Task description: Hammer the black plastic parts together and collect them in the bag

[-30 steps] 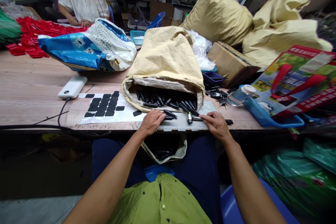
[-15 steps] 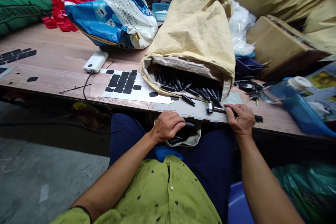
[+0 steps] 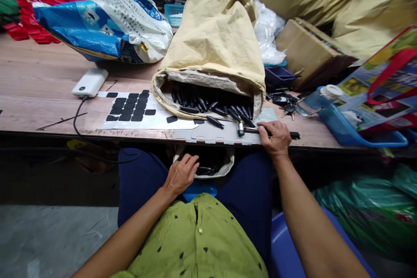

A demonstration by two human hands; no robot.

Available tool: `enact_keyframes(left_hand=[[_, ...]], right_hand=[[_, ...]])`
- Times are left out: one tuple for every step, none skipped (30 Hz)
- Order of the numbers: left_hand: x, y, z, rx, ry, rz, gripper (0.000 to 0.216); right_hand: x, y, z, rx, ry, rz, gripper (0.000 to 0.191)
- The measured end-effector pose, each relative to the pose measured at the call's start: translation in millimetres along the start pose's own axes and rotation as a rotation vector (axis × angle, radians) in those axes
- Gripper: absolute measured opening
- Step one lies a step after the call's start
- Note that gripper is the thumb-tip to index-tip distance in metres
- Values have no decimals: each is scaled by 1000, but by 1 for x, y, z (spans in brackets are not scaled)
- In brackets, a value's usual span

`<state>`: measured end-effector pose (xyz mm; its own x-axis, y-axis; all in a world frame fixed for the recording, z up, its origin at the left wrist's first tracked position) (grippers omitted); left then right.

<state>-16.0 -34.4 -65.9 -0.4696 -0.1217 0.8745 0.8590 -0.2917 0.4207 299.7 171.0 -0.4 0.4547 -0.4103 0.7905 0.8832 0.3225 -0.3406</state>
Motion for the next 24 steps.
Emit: enact_keyframes(left_hand=[[3,1,0,10,12,-2,34],[6,2,-1,13,16,-5,34],[10,2,-2,1,13,-7,34],[15,2,-4,-32,0,-7,34],[20,3,-6,-86,-24,-7,35],[24,4,-8,-154,-54,-7,38],[26,5,-10,-223,-87,-4,43],[27,6,-12,-283,-118,3,46],[26,7,-12,-330,-142,15,45],[23,8,-13,-367,-157,34,39],[18,9,-12,-398,-159,59,31],[12,9,-10,-424,-150,91,27],[6,9,-7,-443,-129,123,28],[0,8,-4,-452,-98,148,31],[-4,6,-1,-452,-63,164,32],[-7,4,2,-443,-31,166,33],[-8,2,4,-424,-4,158,32],[-8,0,4,-401,15,144,31],[-7,-1,4,-375,27,131,31],[-6,-3,4,-348,33,122,30],[-4,-3,3,-322,34,118,30],[-3,-4,2,-305,30,117,30],[-2,-3,2,-297,18,116,30],[-1,-2,3,-294,2,112,31]], right_hand=[[0,0,0,4,3,0,32],[0,0,0,10,7,1,31],[0,0,0,14,11,2,31],[0,0,0,18,13,2,31],[1,0,0,20,15,2,30],[1,-1,-1,20,17,2,30],[1,-1,-1,19,19,1,29],[1,-1,-1,17,21,1,29],[1,-1,-1,15,24,1,29],[1,-2,-1,13,27,1,29],[1,-2,-1,10,31,0,29],[1,-2,-2,8,34,-1,29],[1,-2,-2,7,38,-2,29],[1,-3,-2,7,42,-3,28],[2,-3,-2,7,45,-2,28],[2,-3,-2,7,47,-1,28],[2,-3,-2,7,48,0,28],[2,-3,-2,8,45,1,28],[2,-3,-2,8,42,1,27],[2,-3,-3,7,40,0,27],[2,-3,-3,7,38,-3,27],[3,-4,-3,4,38,-5,27],[3,-4,-3,0,38,-8,27],[3,-4,-3,-4,37,-9,27]])
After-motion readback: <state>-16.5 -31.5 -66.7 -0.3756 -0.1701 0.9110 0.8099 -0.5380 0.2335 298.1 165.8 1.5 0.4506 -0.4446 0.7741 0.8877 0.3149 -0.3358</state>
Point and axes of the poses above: each hand's wrist, its own z-axis towards the middle knuckle, its own x-axis out of the back of the hand, y = z × x, the point moved 2 cm from there along z, towards the middle knuckle, and after that the axes turned 9 degrees about -x, right-handed, at the moved point
